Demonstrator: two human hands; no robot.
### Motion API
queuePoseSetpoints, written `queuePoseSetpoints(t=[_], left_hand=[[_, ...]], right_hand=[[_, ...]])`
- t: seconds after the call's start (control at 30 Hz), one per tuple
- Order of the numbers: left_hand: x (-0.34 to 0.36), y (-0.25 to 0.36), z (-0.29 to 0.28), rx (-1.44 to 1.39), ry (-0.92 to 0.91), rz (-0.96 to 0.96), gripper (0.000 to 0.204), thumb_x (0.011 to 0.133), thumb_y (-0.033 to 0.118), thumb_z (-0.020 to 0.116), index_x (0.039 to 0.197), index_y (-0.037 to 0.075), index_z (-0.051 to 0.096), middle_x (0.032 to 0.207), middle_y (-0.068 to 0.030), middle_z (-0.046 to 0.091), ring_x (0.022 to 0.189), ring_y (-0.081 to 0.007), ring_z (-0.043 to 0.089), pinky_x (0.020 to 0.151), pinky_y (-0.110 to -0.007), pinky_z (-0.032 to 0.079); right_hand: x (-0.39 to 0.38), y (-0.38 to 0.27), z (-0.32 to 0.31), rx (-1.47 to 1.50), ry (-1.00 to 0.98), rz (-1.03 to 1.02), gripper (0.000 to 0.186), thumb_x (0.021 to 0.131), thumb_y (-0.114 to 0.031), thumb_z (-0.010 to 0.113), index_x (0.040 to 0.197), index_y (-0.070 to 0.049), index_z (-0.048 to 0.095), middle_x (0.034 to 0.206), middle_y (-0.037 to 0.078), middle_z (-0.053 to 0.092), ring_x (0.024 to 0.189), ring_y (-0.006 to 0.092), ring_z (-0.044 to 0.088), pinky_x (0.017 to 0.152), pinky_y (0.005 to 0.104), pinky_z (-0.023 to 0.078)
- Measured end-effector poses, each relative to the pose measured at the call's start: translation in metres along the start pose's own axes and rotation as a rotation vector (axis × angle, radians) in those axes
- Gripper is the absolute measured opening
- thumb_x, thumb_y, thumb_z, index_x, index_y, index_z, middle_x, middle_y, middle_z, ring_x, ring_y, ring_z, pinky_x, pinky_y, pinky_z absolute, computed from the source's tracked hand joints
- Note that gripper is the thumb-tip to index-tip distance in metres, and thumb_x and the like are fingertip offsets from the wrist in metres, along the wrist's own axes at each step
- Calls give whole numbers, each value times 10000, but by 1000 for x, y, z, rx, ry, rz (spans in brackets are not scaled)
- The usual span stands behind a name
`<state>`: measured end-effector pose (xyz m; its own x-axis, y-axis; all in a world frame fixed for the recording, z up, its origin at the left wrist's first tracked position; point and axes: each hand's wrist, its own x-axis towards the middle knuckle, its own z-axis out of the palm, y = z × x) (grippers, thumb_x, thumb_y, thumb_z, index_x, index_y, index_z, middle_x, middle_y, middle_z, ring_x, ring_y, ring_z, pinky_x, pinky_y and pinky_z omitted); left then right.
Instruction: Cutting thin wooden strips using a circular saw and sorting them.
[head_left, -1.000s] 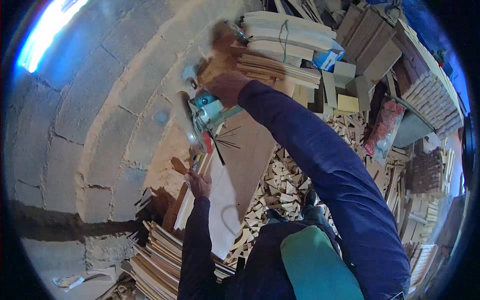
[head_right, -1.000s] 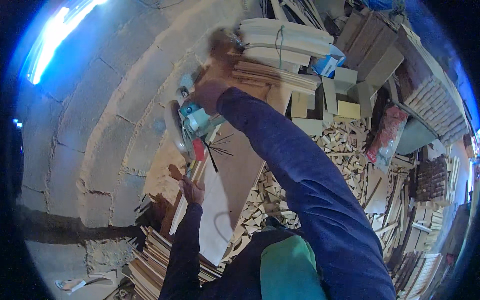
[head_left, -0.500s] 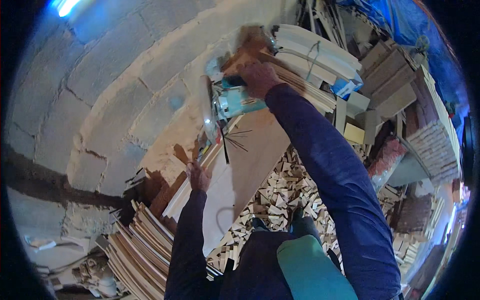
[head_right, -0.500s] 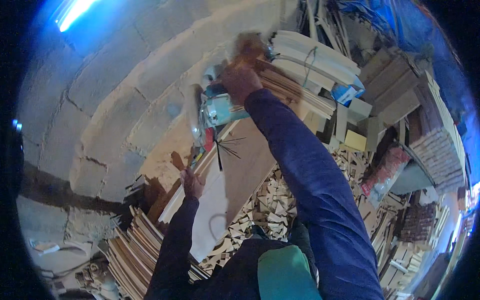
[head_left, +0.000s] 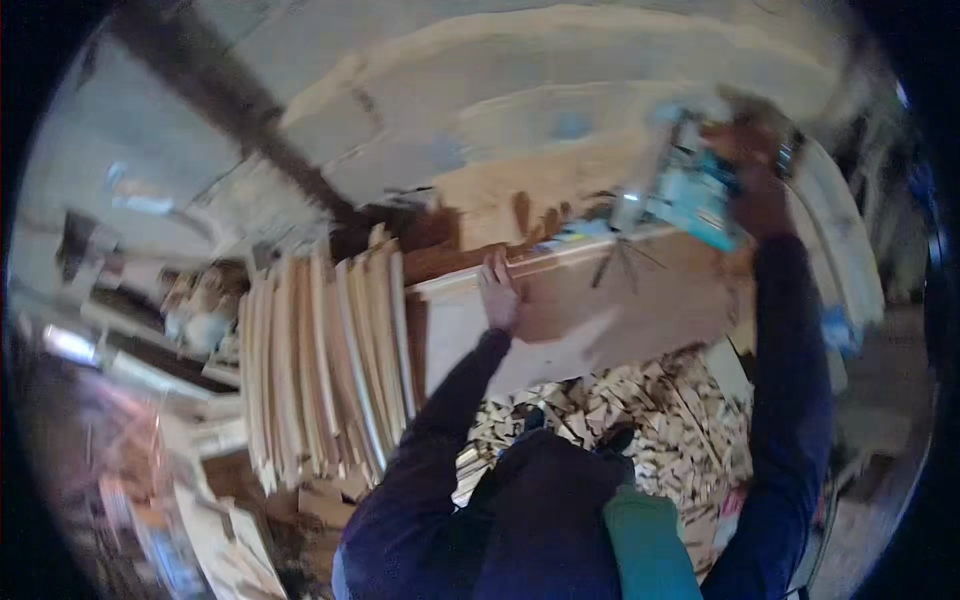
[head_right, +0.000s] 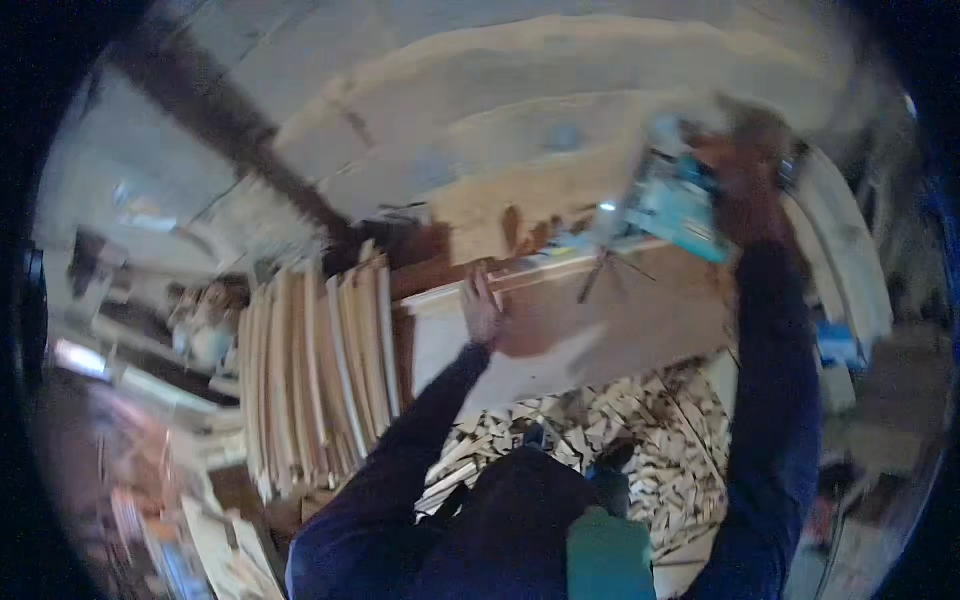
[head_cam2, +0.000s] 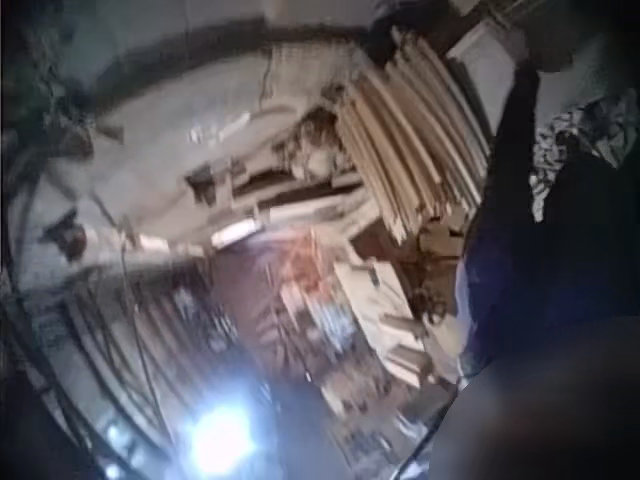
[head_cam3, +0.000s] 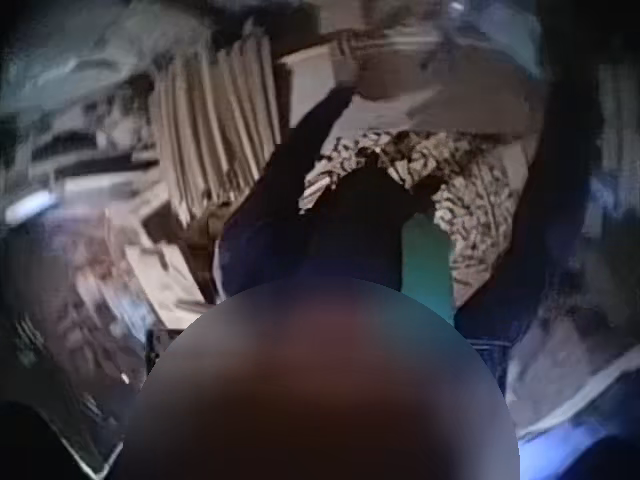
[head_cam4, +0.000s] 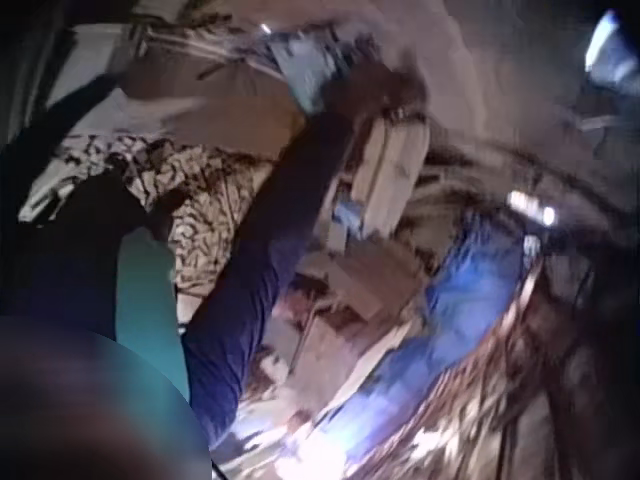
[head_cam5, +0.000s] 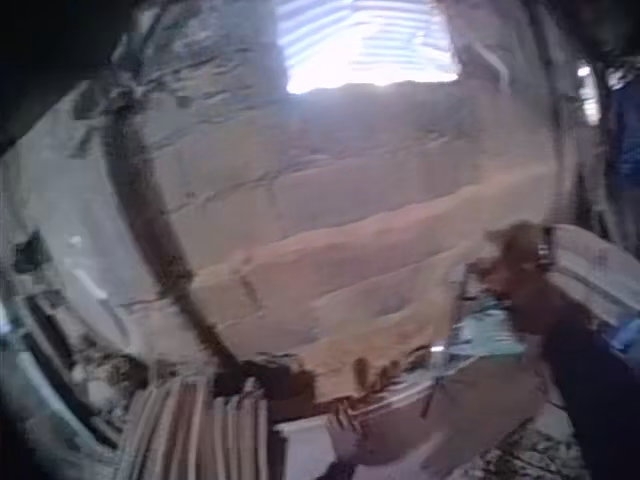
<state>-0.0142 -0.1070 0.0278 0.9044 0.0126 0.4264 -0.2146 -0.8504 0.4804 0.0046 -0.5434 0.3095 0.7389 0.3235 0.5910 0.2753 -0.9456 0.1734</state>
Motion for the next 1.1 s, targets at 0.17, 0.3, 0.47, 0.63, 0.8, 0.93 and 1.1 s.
queuePoseSetpoints(t=[0.17,0.3,0.47,0.63,0.8,0.93,1.1], left_hand=[[-35,-33,-50,-1092,367,-752,636,1044,444,470,1514,54,291,1354,-211,483,1070,-299,589,859,-439,533],[-36,-100,-41,-995,566,-981,655,1054,470,410,1523,36,264,1352,-210,502,1068,-289,608,816,-405,562],[-36,-181,-19,362,-17,-588,560,1023,218,384,1507,-55,316,1558,-209,372,1439,-351,355,1162,-426,324],[-84,-138,-51,30,-78,-574,890,704,221,791,1444,1,350,1389,-277,424,1290,-458,457,1067,-476,412],[-104,-97,-98,523,-288,-279,804,804,412,712,1444,31,409,1424,-187,440,1306,-444,413,1095,-550,345],[-60,-97,-92,474,-223,341,724,813,369,719,1406,50,453,1419,-166,455,1289,-410,439,1075,-529,361],[-32,-84,-89,303,-457,348,598,856,297,663,1372,51,484,1365,-210,492,1203,-380,498,975,-525,409]], right_hand=[[3,-2,-7,14,-281,297,616,775,-122,735,1347,-84,509,1263,221,615,1185,395,589,962,490,495],[8,-9,-12,-41,-324,343,637,776,-122,746,1362,-83,500,1272,216,613,1177,391,597,961,488,494],[10,-11,-14,-59,-364,337,604,785,-168,717,1349,-84,519,1281,191,614,1173,390,596,978,481,496],[9,-17,-22,-18,-318,289,602,766,-172,712,1334,-67,539,1248,188,620,1162,380,597,1013,471,480],[15,-28,-41,75,-308,254,583,762,-134,717,1314,-44,554,1249,219,600,1194,407,562,1050,477,442],[-24,-68,-55,67,328,236,514,841,-104,683,1313,18,519,1297,270,543,1235,490,476,1042,539,421],[-187,-209,-16,465,354,801,328,910,-70,570,1224,27,574,1209,221,597,1149,369,580,980,412,455]])
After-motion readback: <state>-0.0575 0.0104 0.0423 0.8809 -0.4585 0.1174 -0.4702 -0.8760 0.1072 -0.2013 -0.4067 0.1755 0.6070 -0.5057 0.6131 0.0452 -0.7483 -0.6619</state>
